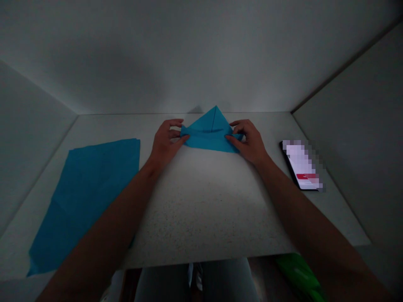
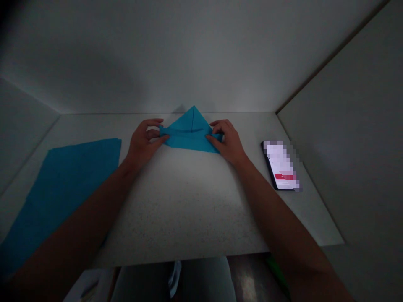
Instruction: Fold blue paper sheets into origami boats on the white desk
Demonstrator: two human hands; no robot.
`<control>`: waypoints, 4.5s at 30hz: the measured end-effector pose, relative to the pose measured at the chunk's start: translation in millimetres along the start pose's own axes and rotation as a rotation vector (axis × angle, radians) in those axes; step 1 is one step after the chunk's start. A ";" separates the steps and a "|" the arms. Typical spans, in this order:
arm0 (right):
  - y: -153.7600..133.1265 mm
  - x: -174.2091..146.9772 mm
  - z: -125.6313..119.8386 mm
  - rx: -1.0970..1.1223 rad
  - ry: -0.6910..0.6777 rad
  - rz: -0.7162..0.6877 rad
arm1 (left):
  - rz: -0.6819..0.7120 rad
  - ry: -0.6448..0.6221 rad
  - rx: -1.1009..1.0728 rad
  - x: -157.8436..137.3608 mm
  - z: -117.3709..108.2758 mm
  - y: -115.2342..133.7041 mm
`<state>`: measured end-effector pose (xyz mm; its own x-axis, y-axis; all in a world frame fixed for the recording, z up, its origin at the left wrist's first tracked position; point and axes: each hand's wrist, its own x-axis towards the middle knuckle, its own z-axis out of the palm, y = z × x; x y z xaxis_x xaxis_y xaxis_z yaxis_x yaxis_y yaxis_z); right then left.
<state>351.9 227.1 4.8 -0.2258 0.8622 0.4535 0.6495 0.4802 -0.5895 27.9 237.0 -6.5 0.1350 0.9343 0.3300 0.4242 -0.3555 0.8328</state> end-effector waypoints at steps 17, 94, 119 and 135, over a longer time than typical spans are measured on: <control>3.9 -3.5 -6.3 -0.280 -0.119 -0.025 | 0.263 -0.217 0.377 -3.1 -5.0 13.2; 28.4 -6.6 13.7 0.375 -0.033 0.223 | -0.098 -0.085 -0.240 4.5 3.4 -19.1; 10.7 -1.9 -0.3 0.558 -0.122 0.296 | -0.105 -0.020 -0.238 7.1 3.4 -17.1; 11.6 -0.2 -3.4 0.460 -0.011 0.340 | -0.043 -0.023 -0.204 9.0 -7.5 -9.5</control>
<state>361.9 231.9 0.2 -0.0689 0.9809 0.1820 0.3042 0.1944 -0.9326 18.3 248.6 -8.1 0.1421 0.9482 0.2840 0.2404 -0.3114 0.9194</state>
